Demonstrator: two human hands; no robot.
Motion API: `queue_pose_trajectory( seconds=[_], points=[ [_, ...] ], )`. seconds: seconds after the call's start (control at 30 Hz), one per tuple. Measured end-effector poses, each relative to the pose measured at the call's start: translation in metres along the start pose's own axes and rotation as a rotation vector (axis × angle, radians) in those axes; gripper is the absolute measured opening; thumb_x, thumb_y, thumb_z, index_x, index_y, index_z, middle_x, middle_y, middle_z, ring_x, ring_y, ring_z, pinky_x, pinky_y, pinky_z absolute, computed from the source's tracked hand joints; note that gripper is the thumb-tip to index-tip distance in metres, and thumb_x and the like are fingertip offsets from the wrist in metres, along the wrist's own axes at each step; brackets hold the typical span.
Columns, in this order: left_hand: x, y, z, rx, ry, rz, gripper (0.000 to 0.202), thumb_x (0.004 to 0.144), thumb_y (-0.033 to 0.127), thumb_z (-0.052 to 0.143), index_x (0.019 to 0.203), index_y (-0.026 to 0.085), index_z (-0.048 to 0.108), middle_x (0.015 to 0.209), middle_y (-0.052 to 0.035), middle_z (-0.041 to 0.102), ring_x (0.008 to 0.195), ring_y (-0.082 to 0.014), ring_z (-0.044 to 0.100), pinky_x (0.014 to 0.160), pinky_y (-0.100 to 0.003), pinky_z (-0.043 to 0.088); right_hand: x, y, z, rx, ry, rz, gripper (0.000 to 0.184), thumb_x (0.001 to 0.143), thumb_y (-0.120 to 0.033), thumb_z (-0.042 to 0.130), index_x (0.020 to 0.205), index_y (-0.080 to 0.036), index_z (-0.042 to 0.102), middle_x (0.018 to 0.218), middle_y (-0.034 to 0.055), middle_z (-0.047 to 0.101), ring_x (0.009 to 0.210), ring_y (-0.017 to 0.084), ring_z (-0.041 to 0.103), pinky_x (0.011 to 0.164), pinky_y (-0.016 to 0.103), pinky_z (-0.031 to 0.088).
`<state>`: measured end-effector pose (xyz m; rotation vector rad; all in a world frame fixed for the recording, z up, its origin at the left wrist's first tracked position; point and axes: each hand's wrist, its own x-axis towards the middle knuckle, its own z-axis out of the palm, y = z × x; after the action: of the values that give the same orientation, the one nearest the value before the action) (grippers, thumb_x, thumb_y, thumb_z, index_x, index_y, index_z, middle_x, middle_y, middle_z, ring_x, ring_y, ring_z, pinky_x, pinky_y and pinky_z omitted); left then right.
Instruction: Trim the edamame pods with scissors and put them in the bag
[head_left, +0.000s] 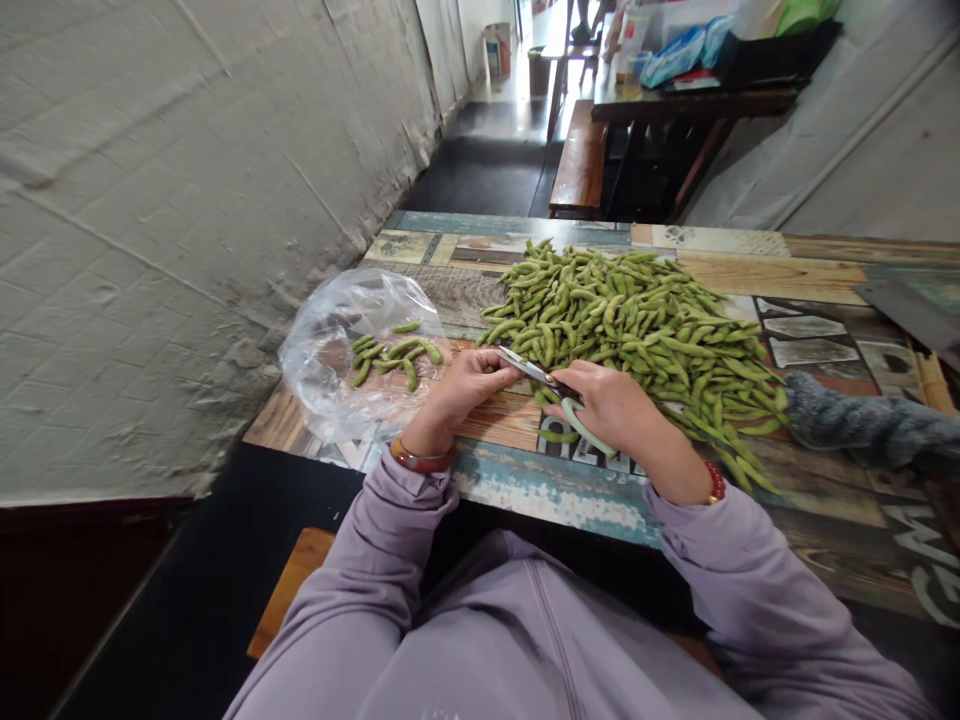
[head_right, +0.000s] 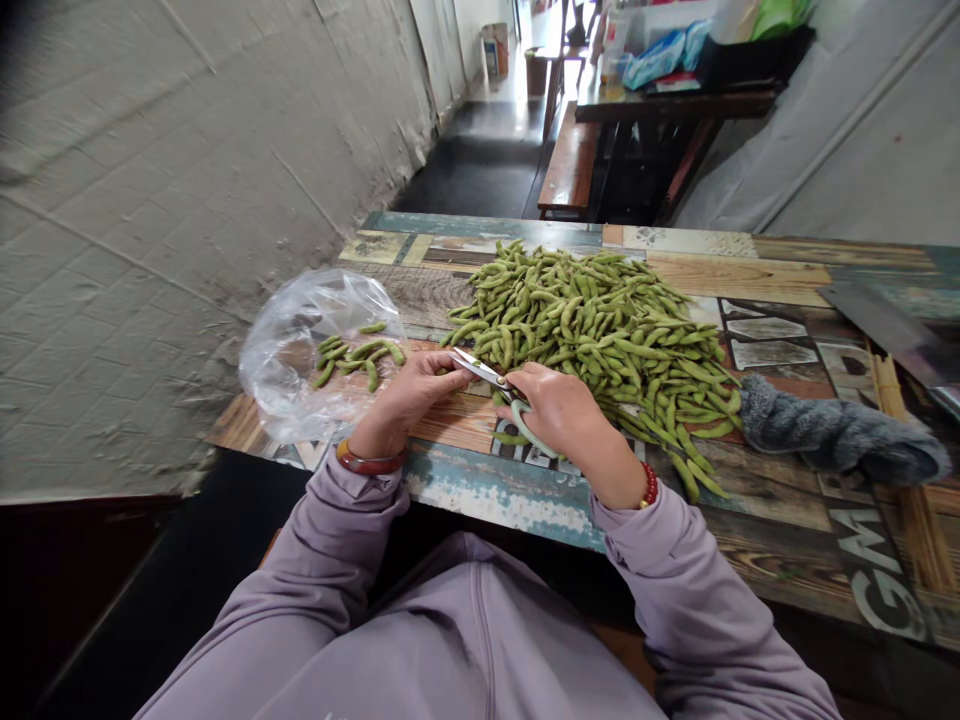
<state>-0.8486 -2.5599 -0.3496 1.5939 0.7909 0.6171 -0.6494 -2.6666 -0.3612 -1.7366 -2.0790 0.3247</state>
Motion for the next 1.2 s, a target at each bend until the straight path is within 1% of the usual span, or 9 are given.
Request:
queue_pose_trajectory(
  seconds=[0.1, 0.2, 0.27, 0.53, 0.7, 0.8, 0.9, 1.03, 1.2],
  points=[
    [-0.001, 0.0, -0.001, -0.026, -0.004, -0.023, 0.022, 0.072, 0.033, 0.079, 0.073, 0.011, 0.075, 0.071, -0.0043, 0.065, 0.062, -0.0103, 0.051, 0.058, -0.022, 0.036, 0.0, 0.002, 0.0, 0.012, -0.002, -0.016, 0.028, 0.087, -0.037, 0.07, 0.11, -0.021, 0.071, 0.096, 0.0068, 0.07, 0.084, 0.022, 0.067, 0.072, 0.029, 0.045],
    [-0.001, -0.001, -0.002, -0.111, -0.008, -0.136, 0.027, 0.073, 0.036, 0.08, 0.069, 0.012, 0.07, 0.052, 0.0032, 0.048, 0.045, -0.0042, 0.032, 0.044, -0.021, 0.019, 0.0, 0.002, -0.001, 0.008, -0.003, -0.023, 0.026, 0.087, -0.036, 0.071, 0.106, -0.02, 0.071, 0.093, 0.007, 0.07, 0.083, 0.022, 0.067, 0.071, 0.029, 0.045],
    [-0.001, -0.002, -0.003, -0.19, -0.008, -0.187, 0.03, 0.072, 0.037, 0.081, 0.067, 0.012, 0.065, 0.05, 0.006, 0.04, 0.041, -0.0021, 0.024, 0.042, -0.021, 0.012, 0.001, 0.002, 0.0, 0.002, 0.005, -0.022, 0.025, 0.086, -0.036, 0.071, 0.105, -0.02, 0.071, 0.092, 0.007, 0.07, 0.082, 0.022, 0.067, 0.071, 0.029, 0.046],
    [0.003, 0.0, -0.001, -0.577, 0.118, -0.139, 0.033, 0.064, 0.028, 0.088, 0.076, 0.012, 0.062, 0.068, 0.0011, 0.06, 0.048, -0.0012, 0.042, 0.043, -0.013, 0.03, 0.002, 0.003, 0.005, 0.001, 0.23, 0.054, 0.029, 0.088, -0.034, 0.066, 0.112, -0.017, 0.066, 0.103, 0.0106, 0.069, 0.092, 0.026, 0.066, 0.077, 0.034, 0.051],
    [0.007, 0.001, -0.005, -0.684, 0.282, -0.105, 0.027, 0.068, 0.02, 0.085, 0.074, 0.012, 0.061, 0.074, -0.0003, 0.064, 0.052, -0.0015, 0.048, 0.041, -0.011, 0.032, 0.0, 0.0, 0.005, 0.024, 0.226, -0.027, 0.031, 0.085, -0.031, 0.067, 0.113, -0.019, 0.062, 0.103, 0.0089, 0.064, 0.086, 0.024, 0.064, 0.074, 0.034, 0.052],
    [0.009, 0.001, -0.005, -0.756, 0.31, -0.093, 0.024, 0.071, 0.017, 0.083, 0.074, 0.012, 0.06, 0.07, 0.0008, 0.062, 0.051, -0.0015, 0.048, 0.042, -0.011, 0.034, 0.001, -0.002, 0.006, 0.016, 0.217, -0.048, 0.031, 0.085, -0.03, 0.067, 0.114, -0.019, 0.061, 0.103, 0.0091, 0.064, 0.085, 0.023, 0.064, 0.073, 0.034, 0.052],
    [0.008, 0.002, -0.002, -0.788, 0.243, -0.123, 0.023, 0.074, 0.019, 0.081, 0.076, 0.012, 0.06, 0.064, 0.0021, 0.059, 0.048, -0.002, 0.047, 0.043, -0.011, 0.036, 0.001, -0.004, 0.007, 0.011, 0.223, -0.051, 0.031, 0.085, -0.029, 0.067, 0.113, -0.02, 0.06, 0.103, 0.009, 0.063, 0.086, 0.024, 0.063, 0.074, 0.035, 0.052],
    [0.006, 0.001, 0.007, -0.774, 0.151, -0.162, 0.028, 0.07, 0.021, 0.084, 0.077, 0.012, 0.058, 0.071, -0.0004, 0.064, 0.049, -0.0027, 0.051, 0.044, -0.012, 0.038, 0.002, -0.006, 0.008, 0.043, 0.235, -0.051, 0.031, 0.084, -0.028, 0.068, 0.113, -0.021, 0.06, 0.103, 0.0094, 0.063, 0.085, 0.024, 0.063, 0.072, 0.034, 0.052],
    [0.005, -0.002, 0.016, -0.7, 0.028, -0.166, 0.038, 0.066, 0.029, 0.088, 0.074, 0.012, 0.055, 0.07, -0.0039, 0.066, 0.048, -0.0029, 0.049, 0.04, -0.012, 0.029, 0.003, -0.007, 0.008, 0.067, 0.294, -0.036, 0.034, 0.086, -0.033, 0.068, 0.116, -0.019, 0.059, 0.103, 0.0106, 0.062, 0.085, 0.024, 0.063, 0.073, 0.035, 0.052]
  ],
)
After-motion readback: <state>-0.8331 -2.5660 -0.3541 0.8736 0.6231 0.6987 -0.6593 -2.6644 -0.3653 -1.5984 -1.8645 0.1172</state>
